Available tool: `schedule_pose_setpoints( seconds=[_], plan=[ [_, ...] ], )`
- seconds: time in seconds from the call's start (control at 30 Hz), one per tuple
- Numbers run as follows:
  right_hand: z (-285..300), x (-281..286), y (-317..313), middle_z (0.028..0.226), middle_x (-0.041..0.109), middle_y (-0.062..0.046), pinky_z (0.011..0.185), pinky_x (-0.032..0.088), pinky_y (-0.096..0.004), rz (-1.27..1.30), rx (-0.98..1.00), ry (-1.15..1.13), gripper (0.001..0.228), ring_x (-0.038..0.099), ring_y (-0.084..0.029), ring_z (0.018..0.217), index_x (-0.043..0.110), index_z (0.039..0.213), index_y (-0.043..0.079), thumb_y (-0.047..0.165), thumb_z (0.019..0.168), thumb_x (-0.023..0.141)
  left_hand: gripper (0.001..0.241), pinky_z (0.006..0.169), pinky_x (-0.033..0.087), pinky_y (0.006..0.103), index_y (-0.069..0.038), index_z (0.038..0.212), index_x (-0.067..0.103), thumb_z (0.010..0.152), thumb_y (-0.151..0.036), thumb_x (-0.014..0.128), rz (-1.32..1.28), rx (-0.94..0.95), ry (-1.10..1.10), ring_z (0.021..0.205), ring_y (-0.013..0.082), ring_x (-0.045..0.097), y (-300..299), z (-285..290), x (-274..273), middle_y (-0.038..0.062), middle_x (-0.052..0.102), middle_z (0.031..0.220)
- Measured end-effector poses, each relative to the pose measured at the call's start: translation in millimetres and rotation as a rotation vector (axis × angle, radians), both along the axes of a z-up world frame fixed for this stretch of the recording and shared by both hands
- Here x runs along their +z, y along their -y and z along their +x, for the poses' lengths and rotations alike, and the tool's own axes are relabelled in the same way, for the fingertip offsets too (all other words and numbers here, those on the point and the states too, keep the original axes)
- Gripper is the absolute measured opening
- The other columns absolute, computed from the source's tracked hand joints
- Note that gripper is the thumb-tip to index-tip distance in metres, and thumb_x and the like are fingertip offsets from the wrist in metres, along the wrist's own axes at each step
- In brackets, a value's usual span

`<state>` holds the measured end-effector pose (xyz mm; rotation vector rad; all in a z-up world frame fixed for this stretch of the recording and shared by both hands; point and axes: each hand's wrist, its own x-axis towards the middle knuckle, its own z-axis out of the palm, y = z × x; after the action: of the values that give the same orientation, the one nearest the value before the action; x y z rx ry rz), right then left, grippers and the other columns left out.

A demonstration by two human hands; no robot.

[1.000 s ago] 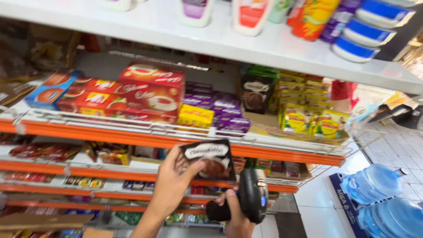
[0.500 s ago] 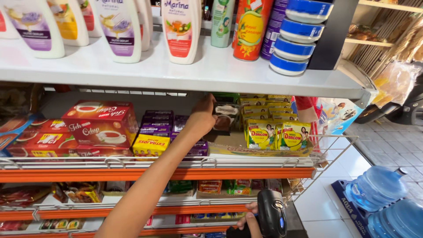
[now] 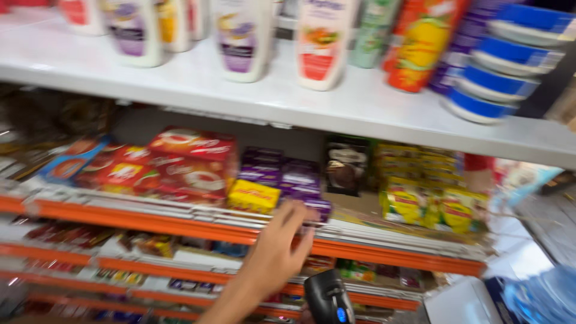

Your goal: The person carries a box of packaged goods to retail shelves, picks up individual sachets, and scans their barcodes using a handheld barcode scanner.

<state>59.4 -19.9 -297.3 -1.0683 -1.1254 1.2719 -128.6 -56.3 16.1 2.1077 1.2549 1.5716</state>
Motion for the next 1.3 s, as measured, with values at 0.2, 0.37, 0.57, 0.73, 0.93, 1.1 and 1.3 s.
schedule_pose_setpoints(
  seconds=[0.2,0.37,0.57,0.73,0.93,1.1,1.3],
  plan=[
    [-131,13,36,0.083,0.068,-0.009,0.053,0.057,-0.04,0.023,0.397,0.124,0.023,0.069,-0.023,0.059,0.062,0.101,-0.001,0.001,0.081,0.074,0.013,0.08,0.058,0.0335,-0.007,0.098,0.072,0.087,-0.002,0.066,-0.073,0.322,0.184,0.088,0.0251,0.073,112,-124,-129,0.01,0.069,0.101],
    [-214,23,101,0.076,0.07,-0.006,0.054,0.057,-0.036,0.052,0.743,0.206,0.021,0.068,-0.018,0.059,0.067,0.097,0.001,0.002,0.079,0.078,0.021,0.085,0.052,0.045,-0.01,0.103,0.07,0.082,-0.008,0.068,-0.412,1.004,0.092,0.096,0.0345,0.064,222,-246,-254,0.014,0.064,0.105],
    [-261,29,156,0.068,0.07,-0.004,0.058,0.056,-0.031,0.105,1.146,0.312,0.011,0.068,-0.013,0.061,0.072,0.088,0.001,0.004,0.081,0.08,0.038,0.097,0.045,0.0529,-0.012,0.118,0.064,0.081,-0.014,0.071,-0.78,1.48,-0.016,0.113,0.0422,0.054,349,-316,-335,0.016,0.058,0.122],
    [-305,46,181,0.067,0.07,-0.004,0.058,0.055,-0.03,0.041,1.18,0.374,0.013,0.067,-0.012,0.061,0.071,0.085,0.0,0.009,0.084,0.08,0.072,0.091,0.043,0.0552,-0.004,0.133,0.057,0.066,-0.015,0.079,-0.952,1.651,-0.14,0.118,0.0418,0.05,373,-342,-366,0.019,0.053,0.133],
    [-338,45,200,0.072,0.073,-0.005,0.058,0.056,-0.029,-0.034,1.113,0.404,0.017,0.068,-0.012,0.062,0.073,0.092,0.0,0.011,0.081,0.08,0.058,0.103,0.04,0.0476,-0.011,0.128,0.063,0.073,-0.018,0.079,-1.016,1.613,-0.192,0.129,0.0312,0.05,374,-351,-370,0.01,0.058,0.138],
    [-351,45,205,0.073,0.073,-0.006,0.058,0.055,-0.03,-0.096,1.067,0.493,0.019,0.069,-0.013,0.061,0.074,0.094,-0.001,0.012,0.082,0.08,0.05,0.096,0.041,0.0492,-0.01,0.119,0.068,0.071,-0.013,0.079,-0.727,1.638,-0.265,0.119,0.0364,0.052,375,-343,-360,0.011,0.062,0.127],
    [-357,48,202,0.078,0.076,-0.005,0.059,0.057,-0.03,-0.081,1.02,0.488,0.021,0.07,-0.013,0.062,0.073,0.097,0.0,0.012,0.08,0.079,0.014,0.091,0.049,0.0431,-0.01,0.096,0.071,0.083,-0.012,0.076,-0.694,1.506,0.283,0.104,0.0335,0.06,379,-342,-339,0.007,0.069,0.104]
  ],
)
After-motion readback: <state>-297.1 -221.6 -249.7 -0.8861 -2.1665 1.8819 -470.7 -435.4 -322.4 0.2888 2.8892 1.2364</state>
